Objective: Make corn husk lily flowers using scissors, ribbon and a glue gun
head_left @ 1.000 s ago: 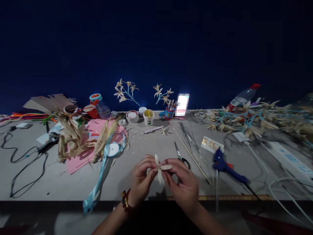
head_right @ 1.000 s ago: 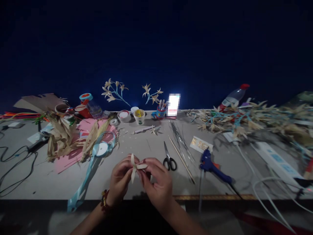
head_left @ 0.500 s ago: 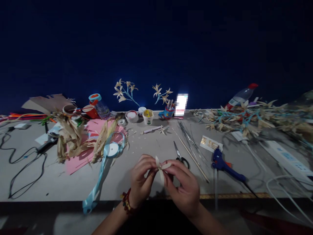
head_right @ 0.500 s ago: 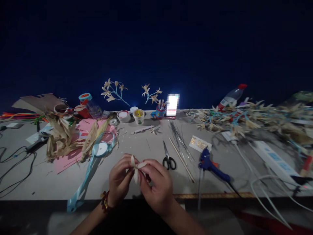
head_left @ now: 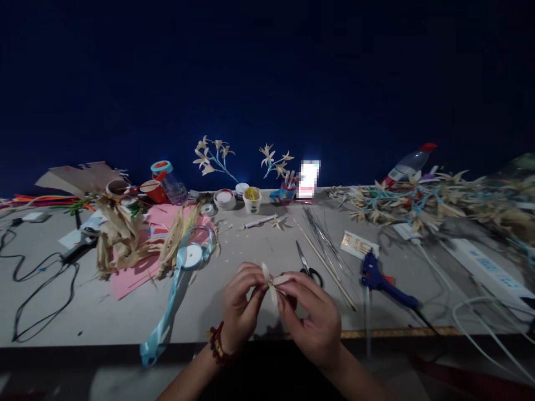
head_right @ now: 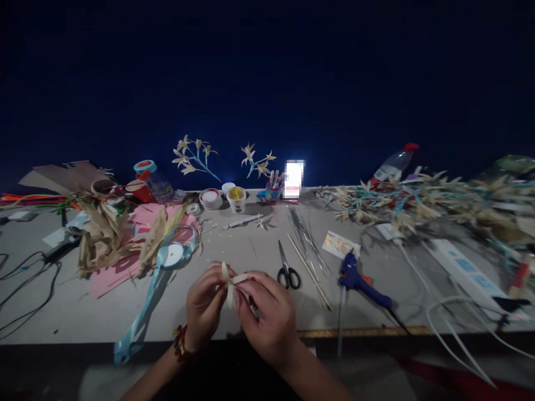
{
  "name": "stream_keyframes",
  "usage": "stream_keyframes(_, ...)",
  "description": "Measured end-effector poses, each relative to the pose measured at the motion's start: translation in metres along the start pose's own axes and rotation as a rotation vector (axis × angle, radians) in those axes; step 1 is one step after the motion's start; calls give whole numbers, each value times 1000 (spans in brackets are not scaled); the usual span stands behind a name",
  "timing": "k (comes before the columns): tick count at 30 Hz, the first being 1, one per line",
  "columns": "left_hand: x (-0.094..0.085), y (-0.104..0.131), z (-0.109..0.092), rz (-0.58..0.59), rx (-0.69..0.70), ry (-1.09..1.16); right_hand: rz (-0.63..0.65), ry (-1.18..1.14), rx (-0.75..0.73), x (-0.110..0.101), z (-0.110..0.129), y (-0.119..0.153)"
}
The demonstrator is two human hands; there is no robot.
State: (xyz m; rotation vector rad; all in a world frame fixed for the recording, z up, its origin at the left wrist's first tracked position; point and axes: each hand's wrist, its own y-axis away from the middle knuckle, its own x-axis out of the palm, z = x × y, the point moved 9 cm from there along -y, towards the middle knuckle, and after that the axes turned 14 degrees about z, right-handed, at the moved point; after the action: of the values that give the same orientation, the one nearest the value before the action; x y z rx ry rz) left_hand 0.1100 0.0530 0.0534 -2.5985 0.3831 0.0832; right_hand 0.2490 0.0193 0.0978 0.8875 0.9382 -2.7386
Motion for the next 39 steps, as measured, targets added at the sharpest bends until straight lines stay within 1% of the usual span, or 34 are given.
stream_keyframes(5,1,0,-2,8,21,-1,7,46,-32,-1,5,0)
stream_keyframes(9,3,0,0,34,-6,-4,9,96,-26,-1,4,1)
stream_keyframes(14,3,1,2,18,-9,30,36,95,-13,1,1,1)
stream_keyframes(20,3,0,4,16,-20,25,39,143,-62,1,5,1)
stream_keyframes(22,2,1,6,15,-31,45,43,139,-45,1,2,2)
stream_keyframes(25,2,3,16,-2,-78,114,-1,74,49,-5,-13,4)
stream_keyframes(28,3,8,34,-41,-173,259,-117,-62,174,-14,-38,11)
stream_keyframes(30,5,11,47,-65,-253,378,-157,-182,266,-14,-58,17)
stream_keyframes(32,9,13,54,-72,-315,482,-149,-301,367,-10,-78,23)
stream_keyframes(34,12,13,56,-73,-348,556,-124,-403,462,-3,-95,30)
stream_keyframes(36,11,12,56,-92,-356,604,-129,-483,513,-2,-108,36)
stream_keyframes(37,11,12,56,-103,-357,622,-148,-515,522,-3,-114,38)
stream_keyframes(39,8,11,56,-123,-359,649,-226,-568,521,-13,-124,42)
